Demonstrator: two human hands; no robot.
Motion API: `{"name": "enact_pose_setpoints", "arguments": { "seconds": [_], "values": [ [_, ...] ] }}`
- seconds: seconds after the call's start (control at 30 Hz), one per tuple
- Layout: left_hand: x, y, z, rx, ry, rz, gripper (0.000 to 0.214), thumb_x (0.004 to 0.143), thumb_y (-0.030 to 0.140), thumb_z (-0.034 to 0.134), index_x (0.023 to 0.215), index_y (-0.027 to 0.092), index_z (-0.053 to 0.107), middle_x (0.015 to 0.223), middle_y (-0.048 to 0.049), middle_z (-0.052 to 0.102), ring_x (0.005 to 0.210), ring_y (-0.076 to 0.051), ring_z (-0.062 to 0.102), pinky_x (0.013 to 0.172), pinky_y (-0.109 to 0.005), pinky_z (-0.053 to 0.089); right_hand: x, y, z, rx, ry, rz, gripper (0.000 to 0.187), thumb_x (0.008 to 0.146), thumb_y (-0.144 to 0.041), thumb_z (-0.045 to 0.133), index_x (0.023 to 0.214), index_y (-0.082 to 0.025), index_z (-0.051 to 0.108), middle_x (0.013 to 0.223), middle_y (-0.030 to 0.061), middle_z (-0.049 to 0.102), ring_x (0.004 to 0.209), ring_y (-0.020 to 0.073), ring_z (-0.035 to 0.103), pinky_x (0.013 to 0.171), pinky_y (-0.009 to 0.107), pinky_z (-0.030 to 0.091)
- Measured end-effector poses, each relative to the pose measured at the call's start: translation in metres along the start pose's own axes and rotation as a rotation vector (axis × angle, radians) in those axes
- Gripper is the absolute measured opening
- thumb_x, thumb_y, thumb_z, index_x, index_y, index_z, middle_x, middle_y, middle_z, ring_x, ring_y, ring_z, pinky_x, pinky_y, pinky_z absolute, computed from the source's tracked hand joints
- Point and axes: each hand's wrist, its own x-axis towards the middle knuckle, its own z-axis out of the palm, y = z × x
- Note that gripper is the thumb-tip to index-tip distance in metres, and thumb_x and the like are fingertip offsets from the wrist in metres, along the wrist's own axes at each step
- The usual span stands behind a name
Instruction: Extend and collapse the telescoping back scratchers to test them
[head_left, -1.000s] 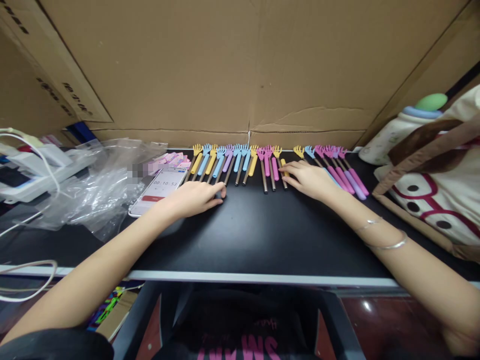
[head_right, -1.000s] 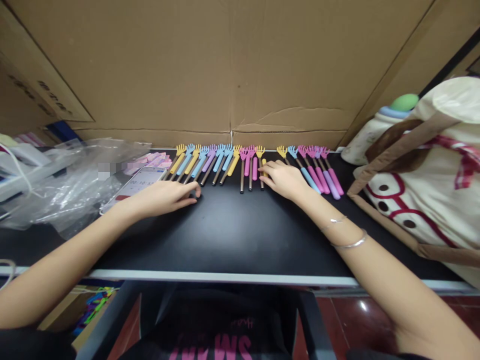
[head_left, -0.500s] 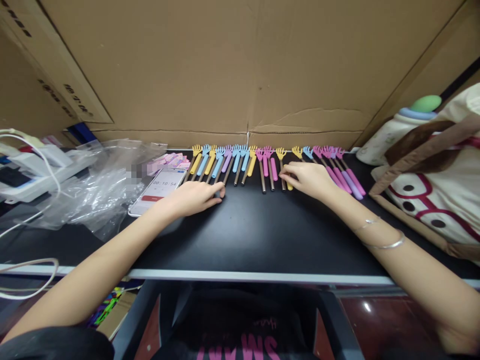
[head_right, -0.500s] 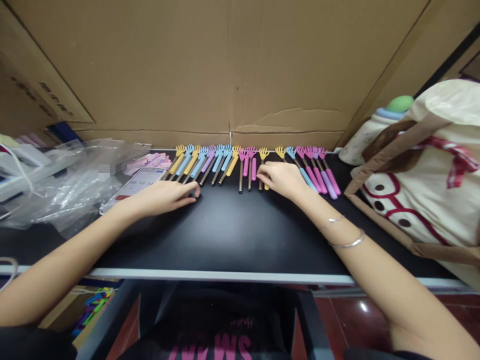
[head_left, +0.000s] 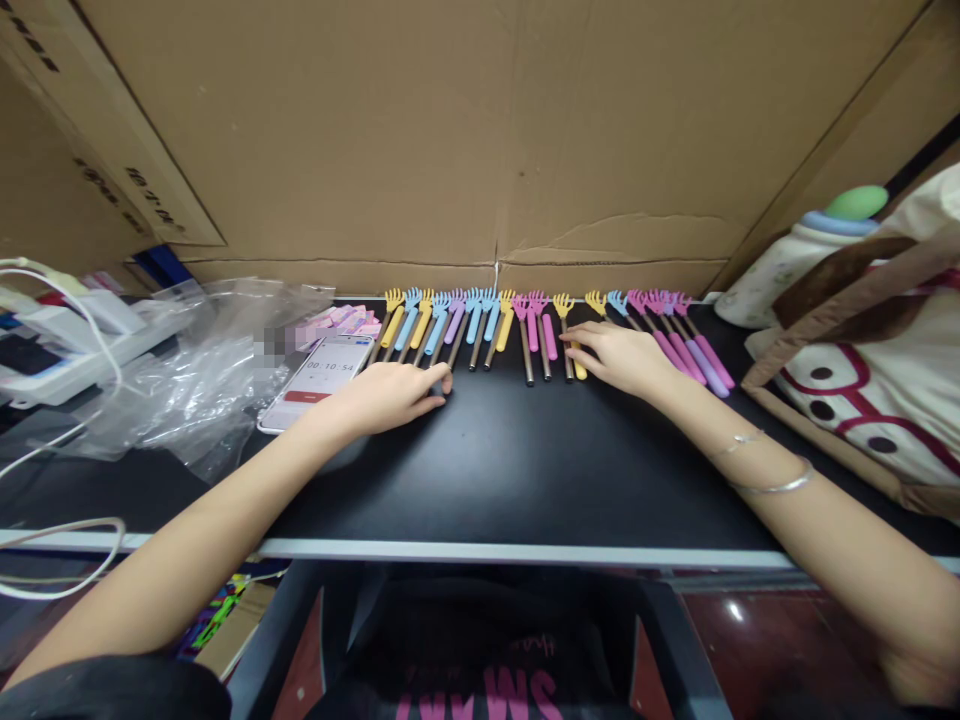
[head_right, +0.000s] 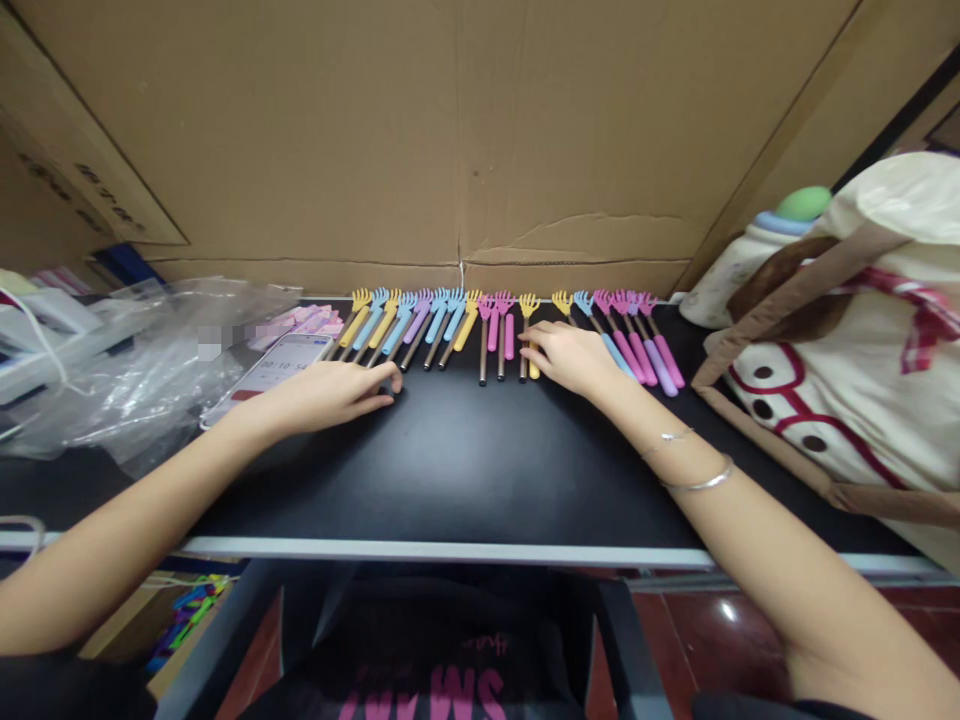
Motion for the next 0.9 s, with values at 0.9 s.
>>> {"name": "enact_pose_setpoints", "arguments": {
  "seconds": [0.9],
  "values": [
    [-0.001, 0.001, -0.002, -0.004, 0.014, -0.007, 0.023, 0.094, 0.034, 0.037, 0.109, 0.023, 0.049, 0.077, -0.0028, 0.065, 0.071, -0.021, 0.063, 0.061, -0.026, 0.042, -0.001, -0.015, -0.017, -0.131, -0.004, 0.286, 0.03, 0.085, -0.046, 0.044, 0.092, -0.023, 0.063, 0.085, 0.0048, 0.069, 0.067, 0.0186, 0.061, 0.048, 0.027, 0.025]
  ]
}}
